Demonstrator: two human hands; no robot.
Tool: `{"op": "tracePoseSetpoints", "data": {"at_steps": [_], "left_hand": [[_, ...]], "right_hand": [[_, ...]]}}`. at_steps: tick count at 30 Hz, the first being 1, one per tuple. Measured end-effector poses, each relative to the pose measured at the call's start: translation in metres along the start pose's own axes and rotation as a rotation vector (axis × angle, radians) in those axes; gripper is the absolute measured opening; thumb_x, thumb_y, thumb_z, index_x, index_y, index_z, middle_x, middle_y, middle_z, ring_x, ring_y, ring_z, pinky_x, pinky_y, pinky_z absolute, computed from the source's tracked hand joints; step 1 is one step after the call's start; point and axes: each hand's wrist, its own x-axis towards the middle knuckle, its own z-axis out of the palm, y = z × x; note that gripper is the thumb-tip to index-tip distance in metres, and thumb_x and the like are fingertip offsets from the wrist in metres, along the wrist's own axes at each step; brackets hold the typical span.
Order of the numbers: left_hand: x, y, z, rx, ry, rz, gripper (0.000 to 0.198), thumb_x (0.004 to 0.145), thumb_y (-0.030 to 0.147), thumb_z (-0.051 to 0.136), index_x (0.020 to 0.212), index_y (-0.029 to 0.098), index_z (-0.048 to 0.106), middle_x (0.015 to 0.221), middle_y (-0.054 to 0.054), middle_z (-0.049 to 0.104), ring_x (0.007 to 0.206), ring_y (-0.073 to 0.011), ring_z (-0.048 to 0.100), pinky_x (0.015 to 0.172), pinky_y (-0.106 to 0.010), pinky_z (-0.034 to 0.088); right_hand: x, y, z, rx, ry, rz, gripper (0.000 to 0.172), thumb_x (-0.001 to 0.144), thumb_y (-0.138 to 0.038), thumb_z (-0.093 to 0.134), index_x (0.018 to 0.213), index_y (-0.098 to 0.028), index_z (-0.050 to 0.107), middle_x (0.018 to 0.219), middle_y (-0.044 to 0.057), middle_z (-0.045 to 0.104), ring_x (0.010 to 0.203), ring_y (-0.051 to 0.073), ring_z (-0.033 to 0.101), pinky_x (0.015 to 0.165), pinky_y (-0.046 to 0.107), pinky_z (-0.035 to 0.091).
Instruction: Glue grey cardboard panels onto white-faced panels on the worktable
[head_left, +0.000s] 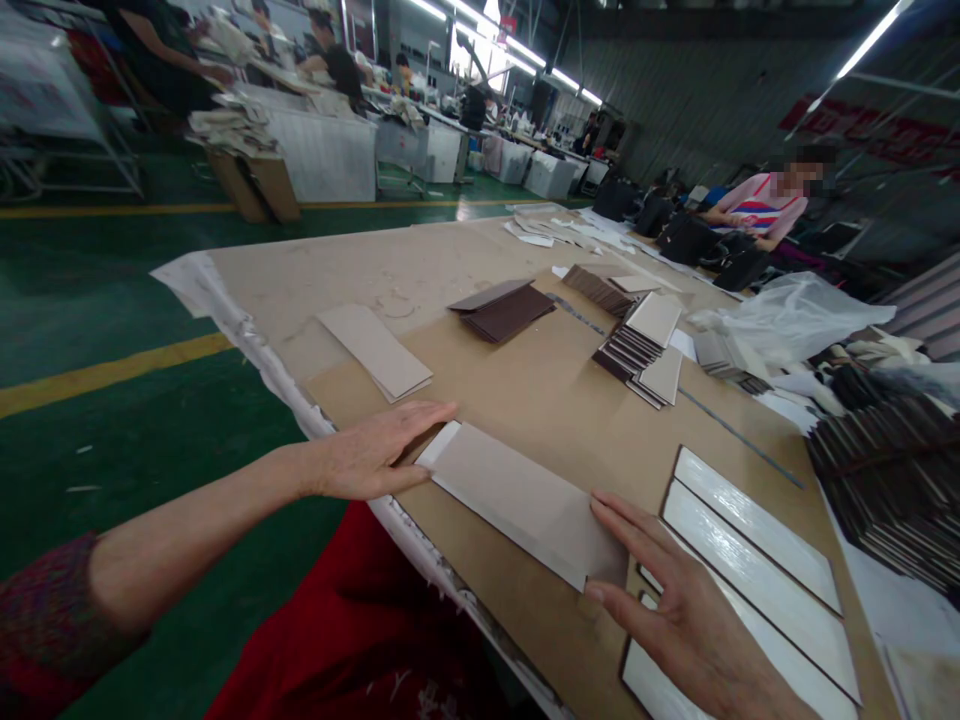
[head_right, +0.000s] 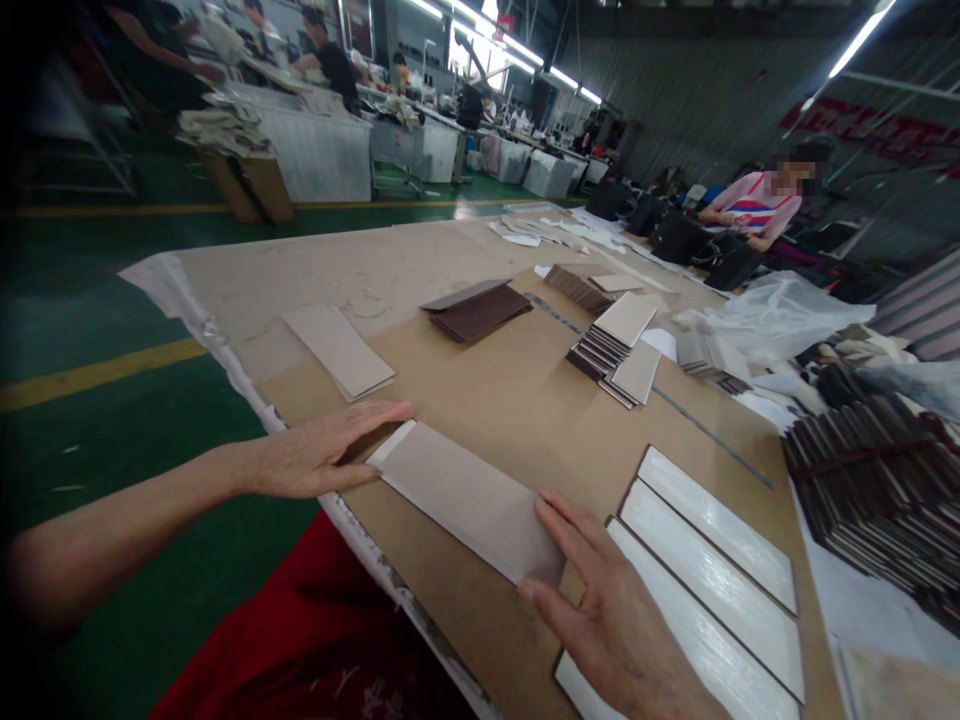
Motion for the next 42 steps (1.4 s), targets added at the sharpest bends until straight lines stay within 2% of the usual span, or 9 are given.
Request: {"op": "tracePoseSetpoints", "data": {"at_steps": [4, 11, 20, 32, 37, 42], "left_hand": [[0.0, -0.004, 0.003, -0.018, 0.053, 0.051, 0.073, 0.095, 0.036, 0.055, 0.157, 0.025, 0.016, 0.156, -0.015, 0.037, 0.145, -0.0334, 0.035, 0.12, -0.052, 0.033], [-0.002, -0.006, 0.006, -0.033, 0.081, 0.077, 0.074, 0.096, 0.041, 0.055, 0.157, 0.024, 0.018, 0.155, -0.017, 0.038, 0.144, -0.0337, 0.036, 0.119, -0.054, 0.034], [-0.001, -0.007, 0.007, -0.021, 0.096, 0.091, 0.064, 0.1, 0.037, 0.049, 0.156, 0.022, 0.022, 0.154, -0.016, 0.04, 0.144, -0.0302, 0.036, 0.12, -0.051, 0.033], [0.001, -0.007, 0.009, -0.006, 0.141, 0.127, 0.062, 0.099, 0.035, 0.051, 0.154, 0.021, 0.027, 0.15, -0.017, 0.045, 0.141, -0.0313, 0.041, 0.117, -0.052, 0.037], [0.002, -0.006, 0.008, 0.012, 0.14, 0.148, 0.059, 0.098, 0.033, 0.052, 0.151, 0.017, 0.032, 0.149, -0.018, 0.047, 0.14, -0.031, 0.041, 0.117, -0.053, 0.038], [0.002, -0.007, 0.009, 0.032, 0.126, 0.155, 0.048, 0.097, 0.028, 0.052, 0.144, 0.019, 0.044, 0.15, -0.016, 0.047, 0.141, -0.0305, 0.041, 0.117, -0.053, 0.037]], "right_hand": [[0.013, -0.004, 0.004, 0.03, -0.03, -0.009, 0.056, 0.09, -0.037, 0.066, 0.143, -0.022, 0.056, 0.151, 0.01, 0.05, 0.138, 0.029, 0.049, 0.114, 0.05, 0.042], [0.023, -0.002, 0.007, 0.04, -0.054, -0.011, 0.056, 0.089, -0.036, 0.066, 0.142, -0.023, 0.057, 0.151, 0.011, 0.05, 0.137, 0.03, 0.049, 0.113, 0.051, 0.044], [0.026, -0.001, 0.01, 0.037, -0.093, 0.005, 0.056, 0.09, -0.038, 0.064, 0.142, -0.02, 0.057, 0.151, 0.012, 0.05, 0.138, 0.03, 0.048, 0.114, 0.053, 0.042], [0.026, 0.001, 0.016, 0.04, -0.133, 0.023, 0.059, 0.091, -0.043, 0.063, 0.144, -0.02, 0.055, 0.154, 0.011, 0.046, 0.139, 0.03, 0.046, 0.115, 0.053, 0.041], [0.027, 0.003, 0.018, 0.025, -0.145, 0.018, 0.062, 0.089, -0.043, 0.064, 0.144, -0.017, 0.054, 0.154, 0.012, 0.046, 0.139, 0.031, 0.046, 0.116, 0.054, 0.039], [0.029, 0.002, 0.018, 0.022, -0.133, -0.01, 0.06, 0.089, -0.04, 0.065, 0.144, -0.018, 0.055, 0.152, 0.012, 0.048, 0.137, 0.03, 0.048, 0.114, 0.053, 0.041]]}}
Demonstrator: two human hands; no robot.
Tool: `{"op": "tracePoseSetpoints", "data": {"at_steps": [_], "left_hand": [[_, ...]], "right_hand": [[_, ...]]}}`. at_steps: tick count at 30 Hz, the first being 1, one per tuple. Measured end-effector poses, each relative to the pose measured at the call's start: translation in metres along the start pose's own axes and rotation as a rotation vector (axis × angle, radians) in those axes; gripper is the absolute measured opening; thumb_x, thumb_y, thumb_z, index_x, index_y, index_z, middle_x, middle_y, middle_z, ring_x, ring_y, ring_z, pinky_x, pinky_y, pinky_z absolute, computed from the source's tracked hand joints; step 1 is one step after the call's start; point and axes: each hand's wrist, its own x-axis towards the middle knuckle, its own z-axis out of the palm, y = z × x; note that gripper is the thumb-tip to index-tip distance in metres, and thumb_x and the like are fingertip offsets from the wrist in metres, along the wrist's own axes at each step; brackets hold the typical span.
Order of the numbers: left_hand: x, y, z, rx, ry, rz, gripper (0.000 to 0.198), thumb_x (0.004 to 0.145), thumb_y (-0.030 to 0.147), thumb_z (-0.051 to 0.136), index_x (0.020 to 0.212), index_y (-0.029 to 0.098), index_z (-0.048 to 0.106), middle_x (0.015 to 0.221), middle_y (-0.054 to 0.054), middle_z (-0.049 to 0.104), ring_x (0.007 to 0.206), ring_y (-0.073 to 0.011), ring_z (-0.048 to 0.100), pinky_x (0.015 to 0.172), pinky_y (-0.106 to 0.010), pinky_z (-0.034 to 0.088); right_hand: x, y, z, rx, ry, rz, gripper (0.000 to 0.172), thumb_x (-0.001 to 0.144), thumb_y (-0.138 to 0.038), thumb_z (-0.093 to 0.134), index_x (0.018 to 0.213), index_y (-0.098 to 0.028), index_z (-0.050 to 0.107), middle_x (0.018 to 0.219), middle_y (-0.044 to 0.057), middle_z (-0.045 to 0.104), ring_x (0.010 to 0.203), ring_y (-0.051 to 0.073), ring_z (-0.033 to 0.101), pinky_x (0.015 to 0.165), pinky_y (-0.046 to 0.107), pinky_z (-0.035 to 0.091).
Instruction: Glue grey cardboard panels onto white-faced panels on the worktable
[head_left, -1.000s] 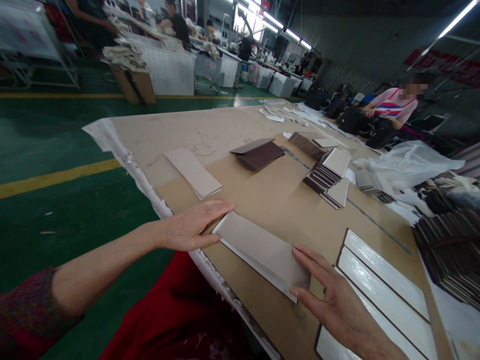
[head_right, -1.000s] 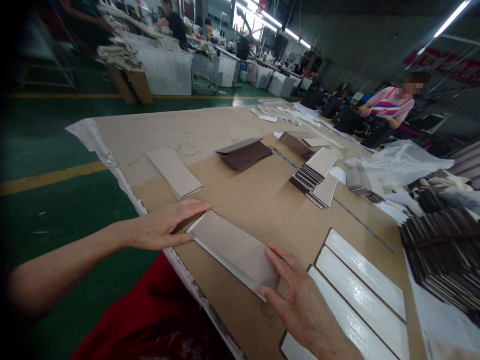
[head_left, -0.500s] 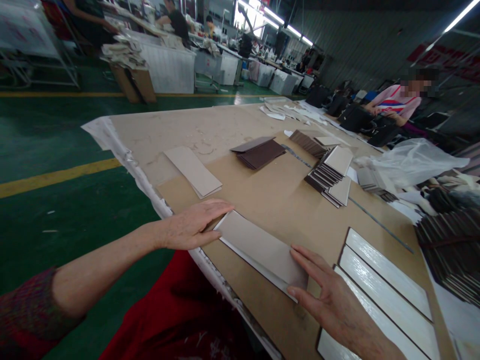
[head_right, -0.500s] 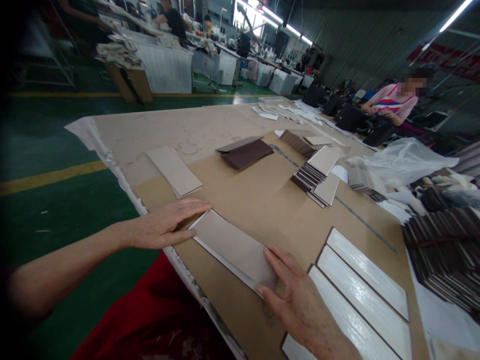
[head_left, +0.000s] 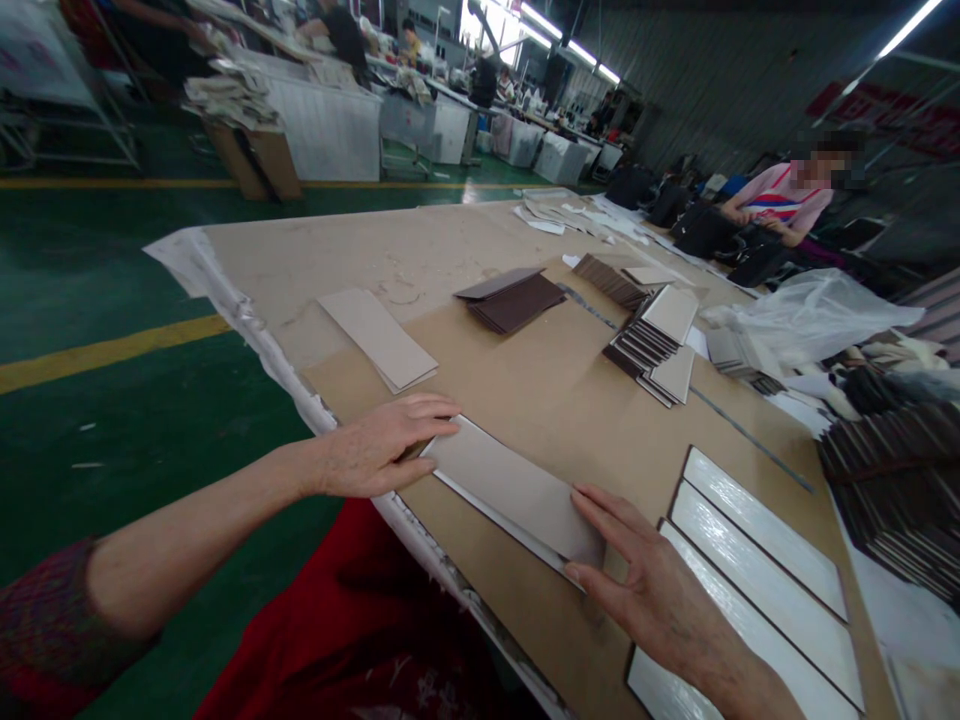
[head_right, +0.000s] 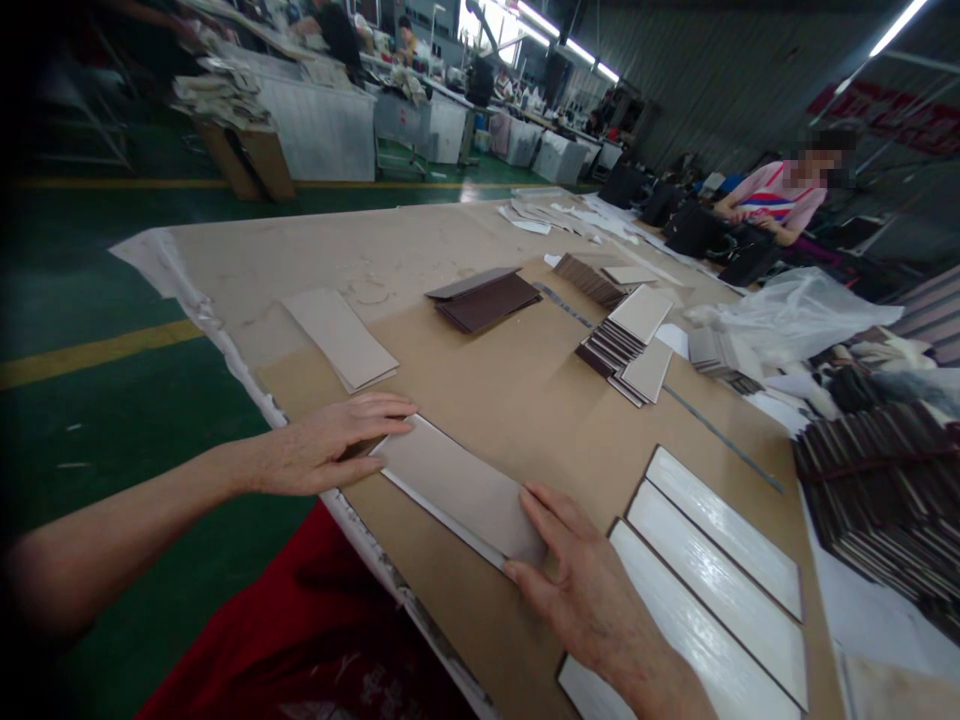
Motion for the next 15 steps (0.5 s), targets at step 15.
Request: {"op": "tracePoseSetpoints", "data": {"at_steps": [15], "left_hand": [[-0.0014, -0.007, 0.0093, 0.072, -0.025, -0.007, 0.045, 0.098, 0.028, 0.05, 0.143, 0.024, 0.045, 0.153, -0.011, 0.042, 0.142, -0.0291, 0.038, 0.118, -0.051, 0.036]], "right_hand": [[-0.0052, -0.0059, 0.0058, -0.075, -0.014, -0.093, 0.064, 0.088, -0.033, 0.071, 0.144, -0.008, 0.052, 0.151, 0.019, 0.047, 0.139, 0.031, 0.043, 0.117, 0.05, 0.037]]}}
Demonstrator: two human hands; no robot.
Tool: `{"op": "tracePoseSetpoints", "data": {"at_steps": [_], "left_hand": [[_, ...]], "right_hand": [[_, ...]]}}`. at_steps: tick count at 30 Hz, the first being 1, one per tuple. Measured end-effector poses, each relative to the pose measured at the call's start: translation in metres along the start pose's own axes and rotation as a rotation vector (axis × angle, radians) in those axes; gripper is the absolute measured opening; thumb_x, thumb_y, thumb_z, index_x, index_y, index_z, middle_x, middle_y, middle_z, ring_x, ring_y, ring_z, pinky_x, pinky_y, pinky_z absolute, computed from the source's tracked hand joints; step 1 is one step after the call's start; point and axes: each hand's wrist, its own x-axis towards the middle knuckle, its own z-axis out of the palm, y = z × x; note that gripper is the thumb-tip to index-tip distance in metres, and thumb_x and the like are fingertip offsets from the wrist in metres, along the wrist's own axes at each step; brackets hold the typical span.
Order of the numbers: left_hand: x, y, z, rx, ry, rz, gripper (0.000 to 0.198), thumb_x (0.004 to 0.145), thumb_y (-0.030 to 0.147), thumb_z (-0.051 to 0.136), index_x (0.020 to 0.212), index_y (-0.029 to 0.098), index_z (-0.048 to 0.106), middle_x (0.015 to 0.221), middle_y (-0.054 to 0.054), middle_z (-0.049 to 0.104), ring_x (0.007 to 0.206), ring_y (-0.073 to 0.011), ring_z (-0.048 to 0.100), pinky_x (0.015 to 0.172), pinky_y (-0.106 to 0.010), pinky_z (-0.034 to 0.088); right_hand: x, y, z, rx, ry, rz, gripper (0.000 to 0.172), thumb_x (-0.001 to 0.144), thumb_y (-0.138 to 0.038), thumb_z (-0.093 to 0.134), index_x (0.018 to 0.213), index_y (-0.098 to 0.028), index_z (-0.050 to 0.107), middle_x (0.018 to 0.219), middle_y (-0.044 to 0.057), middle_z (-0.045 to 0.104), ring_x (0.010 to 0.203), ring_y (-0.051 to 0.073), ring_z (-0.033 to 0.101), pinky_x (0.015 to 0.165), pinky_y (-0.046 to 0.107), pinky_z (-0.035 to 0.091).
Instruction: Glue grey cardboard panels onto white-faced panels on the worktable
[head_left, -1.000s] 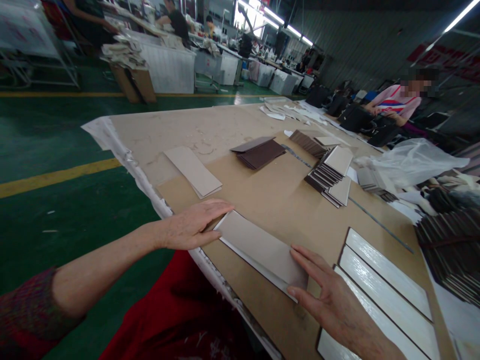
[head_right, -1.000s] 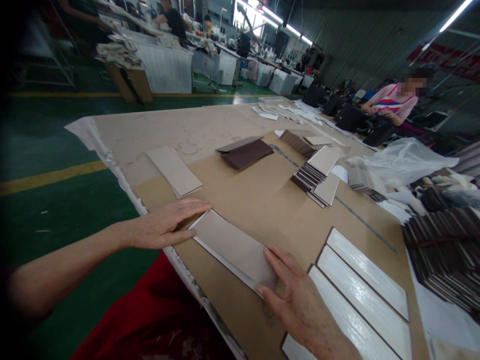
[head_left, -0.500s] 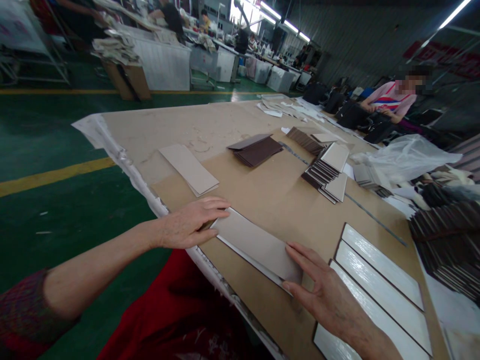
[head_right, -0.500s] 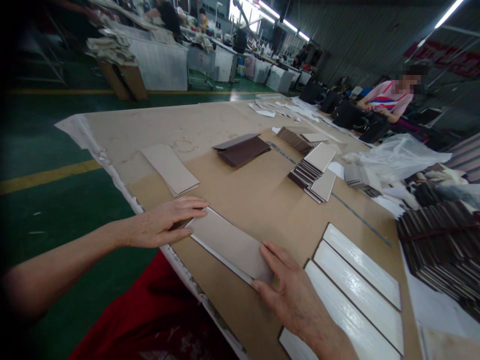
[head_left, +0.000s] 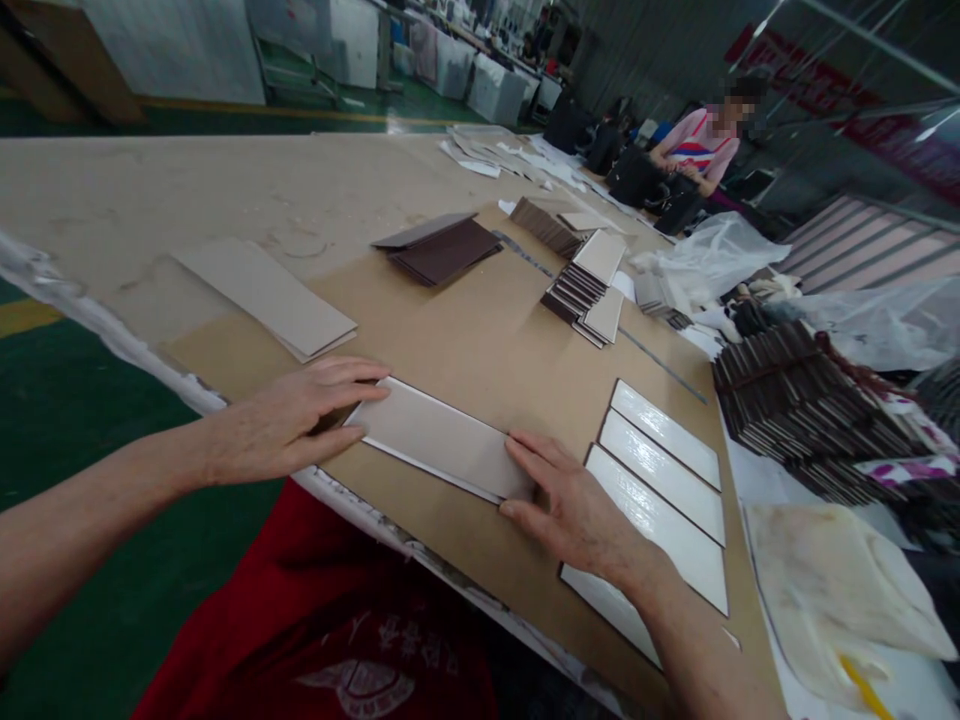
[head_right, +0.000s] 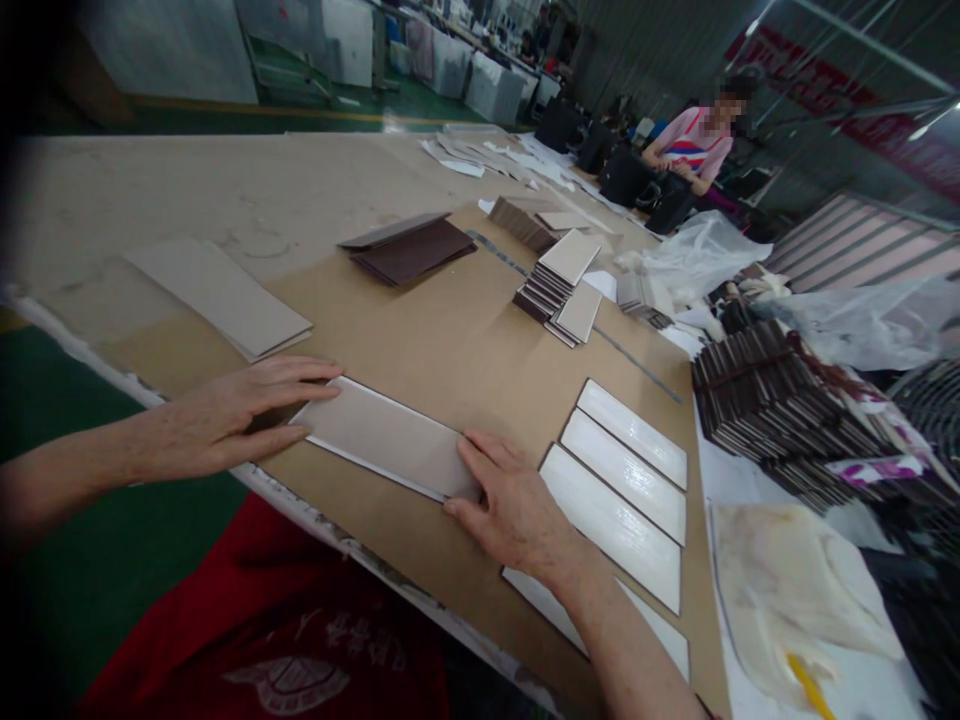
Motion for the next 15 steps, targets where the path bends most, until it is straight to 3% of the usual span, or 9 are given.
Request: {"op": "tracePoseSetpoints", "data": {"at_steps": [9, 15], "left_hand": [[0.0028, 0.0093, -0.0059, 0.023, -0.056, -0.024, 0.037, 0.102, 0.023, 0.045, 0.139, 0.016, 0.046, 0.151, -0.014, 0.04, 0.142, -0.0271, 0.036, 0.118, -0.052, 0.035], [0.0038, 0.0075, -0.0038, -0.014, -0.025, -0.003, 0.039, 0.101, 0.021, 0.047, 0.14, 0.018, 0.046, 0.151, -0.014, 0.041, 0.142, -0.0273, 0.036, 0.117, -0.054, 0.035]], "right_hand": [[-0.0059, -0.0046, 0.0087, -0.127, -0.024, -0.014, 0.064, 0.096, -0.036, 0.06, 0.15, -0.006, 0.044, 0.158, 0.019, 0.038, 0.143, 0.032, 0.037, 0.12, 0.049, 0.032], [-0.0073, -0.007, 0.0081, -0.174, -0.039, -0.001, 0.064, 0.098, -0.039, 0.056, 0.152, -0.008, 0.041, 0.159, 0.017, 0.036, 0.144, 0.032, 0.037, 0.121, 0.05, 0.031]]}}
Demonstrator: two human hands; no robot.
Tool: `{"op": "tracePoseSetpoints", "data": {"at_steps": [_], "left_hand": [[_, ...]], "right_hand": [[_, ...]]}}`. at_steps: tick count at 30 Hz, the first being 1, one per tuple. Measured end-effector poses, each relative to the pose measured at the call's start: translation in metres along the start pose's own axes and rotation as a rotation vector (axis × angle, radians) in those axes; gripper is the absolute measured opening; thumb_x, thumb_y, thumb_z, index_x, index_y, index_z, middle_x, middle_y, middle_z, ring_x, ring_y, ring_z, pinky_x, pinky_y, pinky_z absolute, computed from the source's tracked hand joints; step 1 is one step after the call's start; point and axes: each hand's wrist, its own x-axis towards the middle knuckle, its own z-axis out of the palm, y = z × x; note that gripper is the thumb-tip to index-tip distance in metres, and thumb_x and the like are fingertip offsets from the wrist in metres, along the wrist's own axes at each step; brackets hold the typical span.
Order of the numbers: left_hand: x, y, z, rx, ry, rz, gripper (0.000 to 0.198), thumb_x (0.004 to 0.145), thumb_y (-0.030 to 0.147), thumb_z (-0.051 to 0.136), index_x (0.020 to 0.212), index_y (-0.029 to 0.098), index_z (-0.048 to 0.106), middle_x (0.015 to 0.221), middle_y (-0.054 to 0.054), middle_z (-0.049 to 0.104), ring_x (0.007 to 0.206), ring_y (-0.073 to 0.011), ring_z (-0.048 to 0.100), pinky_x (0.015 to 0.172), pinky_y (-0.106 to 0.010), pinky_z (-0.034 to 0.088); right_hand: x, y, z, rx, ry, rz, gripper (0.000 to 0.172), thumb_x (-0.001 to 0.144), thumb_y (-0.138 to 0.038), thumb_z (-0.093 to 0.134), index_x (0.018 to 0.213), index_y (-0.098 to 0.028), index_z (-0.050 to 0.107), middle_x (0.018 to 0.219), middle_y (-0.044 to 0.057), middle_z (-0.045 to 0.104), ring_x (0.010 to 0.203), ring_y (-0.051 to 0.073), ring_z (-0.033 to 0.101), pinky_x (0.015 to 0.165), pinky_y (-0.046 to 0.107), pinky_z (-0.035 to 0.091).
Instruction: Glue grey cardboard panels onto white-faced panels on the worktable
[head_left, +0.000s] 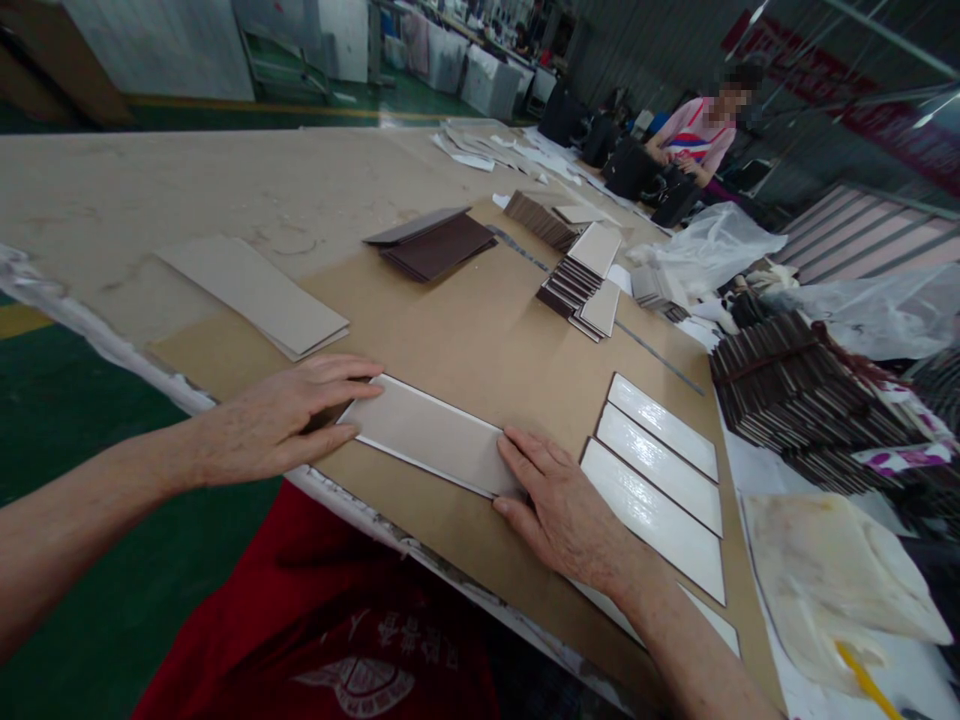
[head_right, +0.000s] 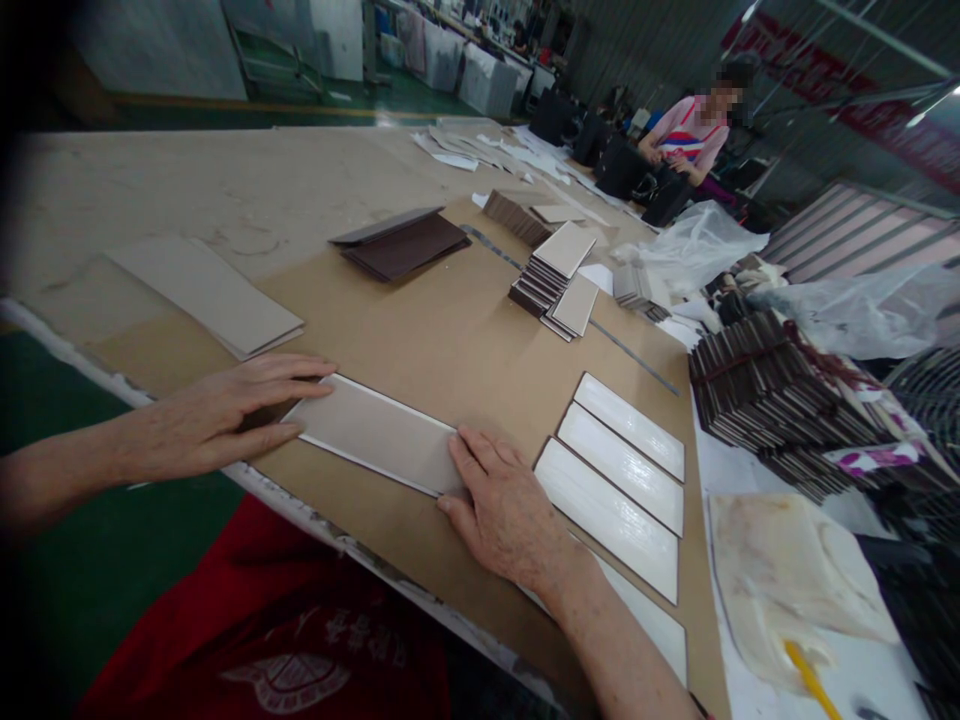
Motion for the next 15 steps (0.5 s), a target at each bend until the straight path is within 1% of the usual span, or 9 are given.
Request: {"op": "tracePoseSetpoints", "data": {"at_steps": [5, 8, 11, 15], "left_hand": [[-0.001, -0.003, 0.0023, 0.02, 0.007, -0.003, 0.04, 0.101, 0.024, 0.047, 0.141, 0.021, 0.044, 0.151, -0.012, 0.041, 0.142, -0.0272, 0.037, 0.117, -0.052, 0.036], [-0.0013, -0.0054, 0.0035, 0.02, 0.022, 0.013, 0.044, 0.099, 0.028, 0.05, 0.142, 0.025, 0.043, 0.152, -0.011, 0.041, 0.141, -0.0287, 0.039, 0.116, -0.052, 0.038], [-0.0017, -0.0071, 0.0042, 0.01, 0.017, 0.008, 0.046, 0.098, 0.029, 0.051, 0.143, 0.027, 0.042, 0.152, -0.011, 0.042, 0.141, -0.0304, 0.039, 0.116, -0.054, 0.038], [-0.002, -0.0066, 0.0044, -0.008, 0.017, 0.002, 0.048, 0.097, 0.029, 0.051, 0.144, 0.028, 0.043, 0.153, -0.01, 0.042, 0.141, -0.0316, 0.039, 0.116, -0.054, 0.037]], "right_hand": [[-0.0002, -0.0015, -0.0002, -0.011, -0.022, 0.014, 0.062, 0.1, -0.038, 0.051, 0.154, -0.011, 0.038, 0.161, 0.015, 0.033, 0.145, 0.032, 0.034, 0.12, 0.052, 0.032], [0.0003, -0.0019, 0.0008, -0.031, -0.025, 0.014, 0.058, 0.101, -0.033, 0.047, 0.153, -0.01, 0.039, 0.161, 0.016, 0.033, 0.146, 0.032, 0.032, 0.119, 0.054, 0.032], [0.0006, -0.0013, 0.0025, -0.048, -0.009, -0.003, 0.052, 0.102, -0.025, 0.041, 0.152, -0.01, 0.04, 0.159, 0.017, 0.036, 0.145, 0.03, 0.033, 0.119, 0.054, 0.034], [0.0001, -0.0016, 0.0052, -0.059, 0.024, -0.013, 0.05, 0.102, -0.023, 0.04, 0.15, -0.01, 0.042, 0.158, 0.017, 0.038, 0.143, 0.03, 0.036, 0.116, 0.053, 0.038]]}}
